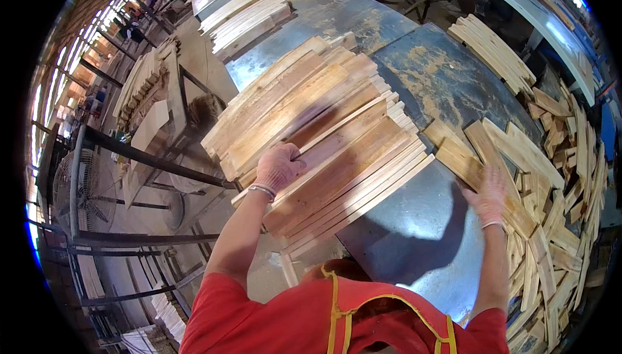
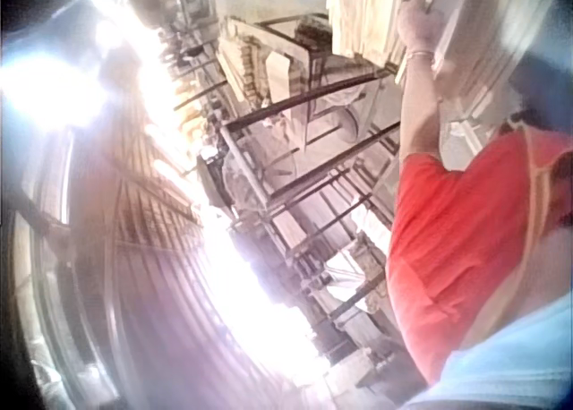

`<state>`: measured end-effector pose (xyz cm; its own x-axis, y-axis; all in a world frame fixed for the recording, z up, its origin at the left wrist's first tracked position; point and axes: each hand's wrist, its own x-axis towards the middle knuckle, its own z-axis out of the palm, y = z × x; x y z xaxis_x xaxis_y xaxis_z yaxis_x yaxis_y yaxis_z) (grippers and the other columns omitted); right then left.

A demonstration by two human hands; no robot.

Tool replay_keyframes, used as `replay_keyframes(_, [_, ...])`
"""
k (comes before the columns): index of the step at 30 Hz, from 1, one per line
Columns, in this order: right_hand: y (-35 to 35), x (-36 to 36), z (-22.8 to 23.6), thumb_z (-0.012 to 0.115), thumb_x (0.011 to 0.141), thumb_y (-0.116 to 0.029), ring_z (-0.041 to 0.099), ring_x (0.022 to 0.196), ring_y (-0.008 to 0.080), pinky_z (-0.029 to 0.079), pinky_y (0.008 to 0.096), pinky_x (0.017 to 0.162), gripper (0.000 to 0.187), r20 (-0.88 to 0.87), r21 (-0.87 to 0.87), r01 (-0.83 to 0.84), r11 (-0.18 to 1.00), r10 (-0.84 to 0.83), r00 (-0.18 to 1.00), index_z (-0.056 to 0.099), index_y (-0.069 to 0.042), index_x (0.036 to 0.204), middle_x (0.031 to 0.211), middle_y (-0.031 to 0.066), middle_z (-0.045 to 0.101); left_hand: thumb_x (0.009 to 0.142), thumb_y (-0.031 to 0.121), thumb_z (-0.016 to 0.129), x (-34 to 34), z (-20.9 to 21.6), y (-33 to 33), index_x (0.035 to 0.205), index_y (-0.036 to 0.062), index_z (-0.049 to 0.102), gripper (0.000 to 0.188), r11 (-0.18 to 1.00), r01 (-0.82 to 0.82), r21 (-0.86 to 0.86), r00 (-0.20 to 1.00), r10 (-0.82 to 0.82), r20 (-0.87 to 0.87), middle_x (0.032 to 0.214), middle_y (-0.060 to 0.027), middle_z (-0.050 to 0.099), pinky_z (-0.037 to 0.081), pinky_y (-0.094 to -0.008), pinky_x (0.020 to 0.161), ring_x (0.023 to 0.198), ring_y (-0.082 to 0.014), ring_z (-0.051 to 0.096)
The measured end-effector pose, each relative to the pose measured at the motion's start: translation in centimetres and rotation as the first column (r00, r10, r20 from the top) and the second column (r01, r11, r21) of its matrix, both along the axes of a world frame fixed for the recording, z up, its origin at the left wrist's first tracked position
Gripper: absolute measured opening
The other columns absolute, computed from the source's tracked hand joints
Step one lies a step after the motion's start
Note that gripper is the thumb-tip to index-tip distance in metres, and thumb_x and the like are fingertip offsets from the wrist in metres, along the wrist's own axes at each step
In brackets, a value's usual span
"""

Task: The person picks up individual wooden planks from a large pile on a metal table and stacks them neatly. The person handles the wood by hand, aligning the planks into a growing stack while other workers are visible in the background.

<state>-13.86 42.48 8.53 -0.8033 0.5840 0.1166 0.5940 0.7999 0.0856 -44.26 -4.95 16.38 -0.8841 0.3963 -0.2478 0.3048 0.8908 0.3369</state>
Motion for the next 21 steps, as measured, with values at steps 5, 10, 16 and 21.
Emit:
replay_keyframes(5, [6.1,1.9,2.6,0.089,0.068,-0.052,0.048,0.148,0.0355,0.034,0.0431,0.126,0.122,0.406,-0.229,0.198,0.953,-0.091,0.909,0.033,-0.01,0.168,0.16,0.0198,0.051,0.082,0.042,0.084,4.1,-0.9,-1.9,0.108,0.0077,0.073,0.044,0.977,-0.013,0.211,0.956,-0.05,0.288,0.103,-0.0151,0.074,0.056,-0.0448,0.091,0.097,-0.0339,0.072])
replay_keyframes(10, [-0.2,-3.3,4.1,0.087,0.07,-0.061,0.064,0.13,0.0409,0.049,0.045,0.112,0.126,0.404,-0.353,0.223,0.909,-0.067,0.912,0.03,-0.004,0.167,0.135,0.0237,0.069,0.078,0.044,0.088,9.3,-5.0,-1.6,0.144,0.0106,0.053,0.081,0.983,0.177,-0.051,0.979,-0.181,-0.091,0.11,-0.0121,0.073,0.056,-0.0472,0.096,0.108,-0.0374,0.07])
replay_keyframes(16, [-9.8,-2.9,-2.3,0.085,0.081,-0.046,0.051,0.142,0.0482,0.046,0.0478,0.117,0.115,0.093,-0.454,0.402,0.795,-0.406,0.909,0.024,0.001,0.166,0.155,0.0323,0.048,0.076,0.057,0.083,10.0,-1.0,-0.6,0.159,0.009,0.041,0.104,0.967,0.233,-0.107,0.971,-0.224,0.089,0.115,-0.0201,0.073,0.056,-0.0489,0.095,0.111,-0.039,0.07])
replay_keyframes(21, [-11.9,3.1,-12.5,0.08,0.084,-0.018,0.065,0.117,0.0325,0.056,0.0417,0.094,0.101,-0.228,-0.727,0.145,0.671,-0.436,0.871,0.024,-0.001,0.167,0.138,0.0241,0.063,0.084,0.039,0.076,8.1,-4.7,-1.5,0.161,0.0118,0.036,0.091,0.873,0.435,0.223,0.843,-0.481,0.242,0.122,-0.0251,0.069,0.055,-0.0508,0.098,0.117,-0.0416,0.068])
